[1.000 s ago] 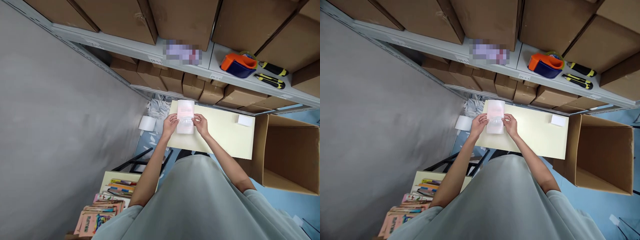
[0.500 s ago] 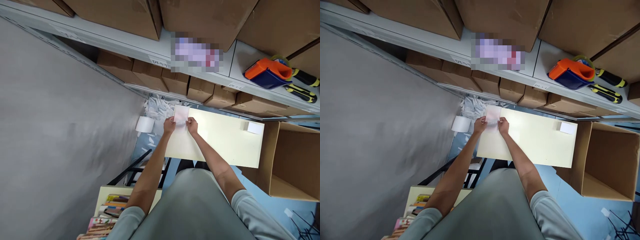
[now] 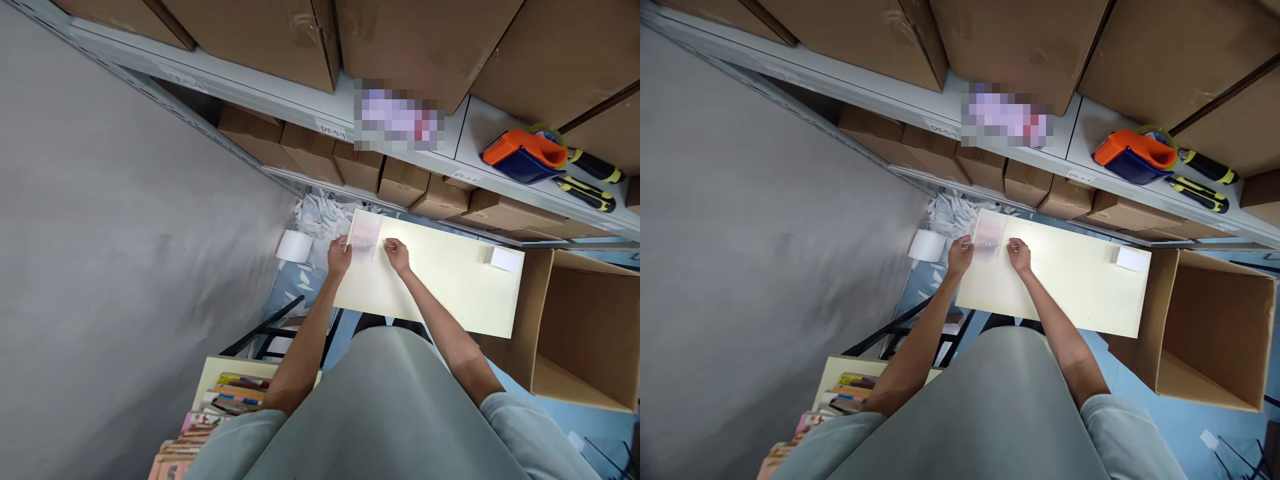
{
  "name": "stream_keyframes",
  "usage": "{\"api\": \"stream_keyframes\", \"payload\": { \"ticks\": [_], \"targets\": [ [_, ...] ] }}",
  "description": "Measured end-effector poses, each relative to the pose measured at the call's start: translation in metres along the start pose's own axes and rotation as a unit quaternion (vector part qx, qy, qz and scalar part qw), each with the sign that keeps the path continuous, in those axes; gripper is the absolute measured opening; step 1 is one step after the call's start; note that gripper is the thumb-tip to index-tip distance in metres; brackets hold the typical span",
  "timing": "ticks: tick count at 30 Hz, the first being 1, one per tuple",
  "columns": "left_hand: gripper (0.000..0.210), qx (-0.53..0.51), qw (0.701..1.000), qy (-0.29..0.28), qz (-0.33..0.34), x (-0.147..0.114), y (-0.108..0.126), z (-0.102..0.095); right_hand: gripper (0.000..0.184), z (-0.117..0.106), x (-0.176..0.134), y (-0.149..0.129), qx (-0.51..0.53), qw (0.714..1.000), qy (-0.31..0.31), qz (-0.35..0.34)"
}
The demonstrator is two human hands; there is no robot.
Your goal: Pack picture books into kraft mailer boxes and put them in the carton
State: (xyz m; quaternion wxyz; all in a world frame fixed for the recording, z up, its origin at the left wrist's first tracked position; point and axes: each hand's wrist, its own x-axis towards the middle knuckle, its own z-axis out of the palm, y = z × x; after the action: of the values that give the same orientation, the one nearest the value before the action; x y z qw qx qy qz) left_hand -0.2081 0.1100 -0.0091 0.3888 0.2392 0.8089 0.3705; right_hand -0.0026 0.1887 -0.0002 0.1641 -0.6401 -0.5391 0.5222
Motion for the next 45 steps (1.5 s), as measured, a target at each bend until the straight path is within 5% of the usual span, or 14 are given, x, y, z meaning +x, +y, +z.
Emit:
{"api": "stream_keyframes", "payload": {
  "ticks": [10, 17, 24, 32, 39, 45],
  "targets": [
    [0.025, -0.143, 0.983, 0.076, 0.091, -0.141, 0.041, -0.043, 0.047, -0.135, -0.107, -0.023, 0.130, 0.988, -0.042, -0.069],
    [0.019, -0.116, 0.939, 0.263, 0.189, -0.278, 0.077, -0.051, 0.049, -0.168, -0.161, -0.060, 0.077, 0.969, -0.148, -0.184],
    [0.017, -0.065, 0.868, 0.463, 0.165, -0.472, 0.078, -0.062, 0.043, -0.135, -0.242, -0.088, 0.054, 0.891, -0.338, -0.298],
    [0.018, 0.003, 0.722, 0.688, 0.070, -0.677, 0.022, -0.088, 0.041, -0.076, -0.393, -0.100, 0.042, 0.745, -0.541, -0.388],
    [0.016, 0.041, 0.616, 0.787, 0.015, -0.813, -0.037, -0.110, 0.031, -0.037, -0.560, -0.096, 0.047, 0.602, -0.644, -0.470],
    [0.015, 0.087, 0.567, 0.819, 0.033, -0.922, -0.094, -0.168, 0.034, 0.016, -0.716, -0.082, 0.043, 0.521, -0.687, -0.504]
  ]
}}
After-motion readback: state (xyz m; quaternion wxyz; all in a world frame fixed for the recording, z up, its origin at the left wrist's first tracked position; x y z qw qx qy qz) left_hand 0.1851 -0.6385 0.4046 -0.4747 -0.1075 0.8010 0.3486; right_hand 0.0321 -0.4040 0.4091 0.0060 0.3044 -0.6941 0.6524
